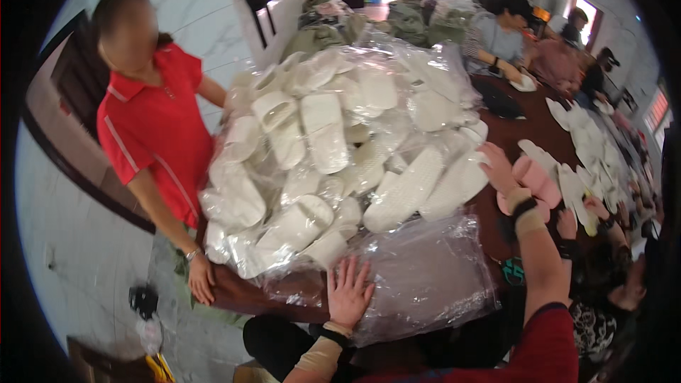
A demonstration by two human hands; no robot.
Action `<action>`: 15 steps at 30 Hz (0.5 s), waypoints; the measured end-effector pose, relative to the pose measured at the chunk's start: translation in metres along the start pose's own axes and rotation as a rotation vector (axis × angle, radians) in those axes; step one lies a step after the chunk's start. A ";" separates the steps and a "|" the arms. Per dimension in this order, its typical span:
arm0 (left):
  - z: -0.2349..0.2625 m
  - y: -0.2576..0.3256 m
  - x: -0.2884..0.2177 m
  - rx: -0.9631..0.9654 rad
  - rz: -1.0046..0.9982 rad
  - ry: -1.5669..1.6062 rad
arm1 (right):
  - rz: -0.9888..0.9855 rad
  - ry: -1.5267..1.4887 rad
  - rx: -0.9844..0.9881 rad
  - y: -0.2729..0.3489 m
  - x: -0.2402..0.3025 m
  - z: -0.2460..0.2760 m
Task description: Packing white rubber shoes from a large green bag into smaller clear plastic bags at a manufacturing facility.
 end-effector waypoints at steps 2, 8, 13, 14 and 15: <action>-0.001 0.005 0.004 0.001 0.030 -0.025 | 0.031 0.018 0.056 -0.017 0.018 -0.029; -0.007 -0.002 -0.004 0.039 -0.025 -0.055 | -0.047 0.019 0.042 0.001 -0.017 -0.059; 0.001 0.009 -0.006 0.051 -0.005 -0.021 | -0.222 -0.304 -0.011 -0.032 0.034 -0.090; 0.002 0.011 -0.007 0.053 -0.003 -0.017 | -0.400 -0.493 0.119 -0.031 0.031 -0.102; 0.001 0.009 -0.005 0.049 -0.001 -0.016 | -0.395 -0.491 0.120 -0.034 0.032 -0.102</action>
Point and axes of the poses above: each hand's wrist, its own y-axis away from the middle knuckle, its own z-axis out of the back of the hand, x = y × z, the point moved 6 cm from there along -y, towards the middle knuckle, and after that the axes turned 2 degrees about y, right-handed, at the moved point
